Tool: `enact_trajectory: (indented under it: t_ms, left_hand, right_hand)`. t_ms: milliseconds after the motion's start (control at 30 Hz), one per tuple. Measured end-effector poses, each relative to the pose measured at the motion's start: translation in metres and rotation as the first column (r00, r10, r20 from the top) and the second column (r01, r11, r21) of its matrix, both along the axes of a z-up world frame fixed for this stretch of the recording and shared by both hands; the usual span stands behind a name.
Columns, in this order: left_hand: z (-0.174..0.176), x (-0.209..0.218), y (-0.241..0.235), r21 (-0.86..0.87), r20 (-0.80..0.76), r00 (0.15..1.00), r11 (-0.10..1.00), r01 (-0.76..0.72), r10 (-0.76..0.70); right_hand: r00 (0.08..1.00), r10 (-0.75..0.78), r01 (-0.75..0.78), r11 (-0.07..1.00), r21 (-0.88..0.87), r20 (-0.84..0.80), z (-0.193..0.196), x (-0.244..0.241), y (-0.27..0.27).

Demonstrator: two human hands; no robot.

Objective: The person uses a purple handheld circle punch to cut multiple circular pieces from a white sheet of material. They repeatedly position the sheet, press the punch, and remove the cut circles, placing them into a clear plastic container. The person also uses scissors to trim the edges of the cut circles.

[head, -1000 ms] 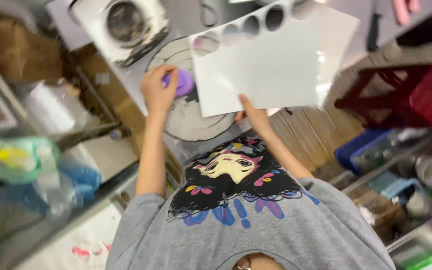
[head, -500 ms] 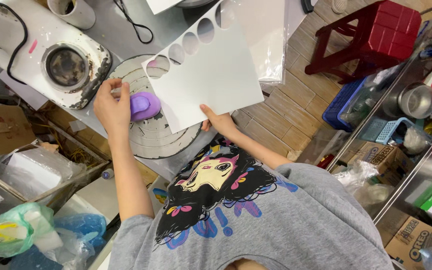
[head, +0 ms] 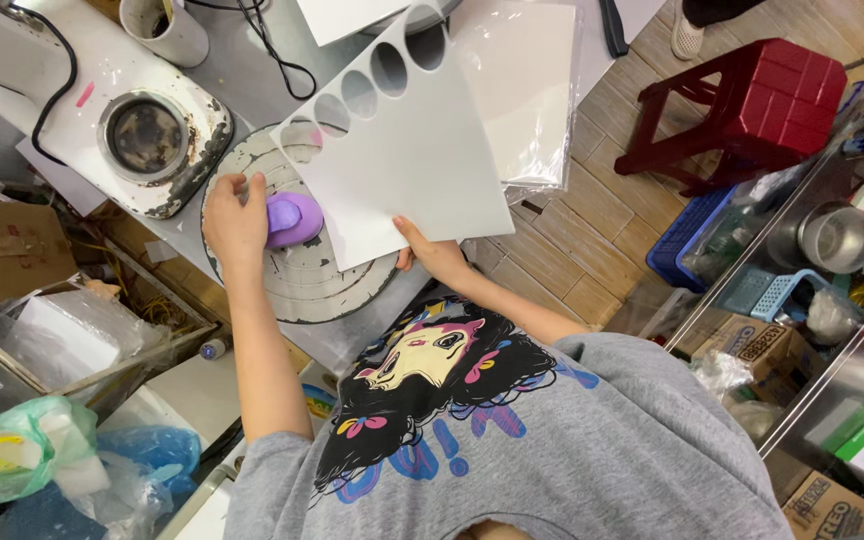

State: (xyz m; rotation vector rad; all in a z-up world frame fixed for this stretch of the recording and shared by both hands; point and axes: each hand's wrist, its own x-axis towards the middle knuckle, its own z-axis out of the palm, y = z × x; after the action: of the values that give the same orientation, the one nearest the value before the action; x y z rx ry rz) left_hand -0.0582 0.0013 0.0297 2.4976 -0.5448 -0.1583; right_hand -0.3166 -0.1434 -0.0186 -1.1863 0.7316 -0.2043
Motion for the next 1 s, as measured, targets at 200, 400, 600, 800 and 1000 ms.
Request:
enact_trajectory:
  t_ms: [200,400,600,800,1000]
  left_hand:
    - [0.002,0.005,-0.002,-0.005,-0.003,0.996,0.996,-0.090,0.090]
    - [-0.023,0.009,-0.003,-0.011,0.135,0.984,0.993,-0.115,0.115]
    - [-0.047,0.009,0.004,-0.153,0.072,0.970,0.964,-0.218,0.231]
    - [-0.052,0.004,-0.001,-0.264,0.077,0.948,0.923,-0.280,0.310]
    - [-0.051,0.000,-0.007,-0.180,0.038,0.916,0.904,-0.388,0.400]
  right_hand:
    - [0.999,0.008,-0.005,0.999,0.054,-0.048,-0.001,0.003,-0.015]
    - [0.999,0.051,-0.051,0.999,-0.009,0.004,-0.008,0.007,-0.024]
    - [0.998,0.062,-0.061,0.995,-0.081,0.014,-0.003,0.006,-0.029]
    - [0.997,0.078,-0.080,0.981,-0.179,-0.017,0.020,0.016,-0.042]
    - [0.985,0.173,-0.174,0.971,-0.162,-0.016,0.029,0.014,-0.041]
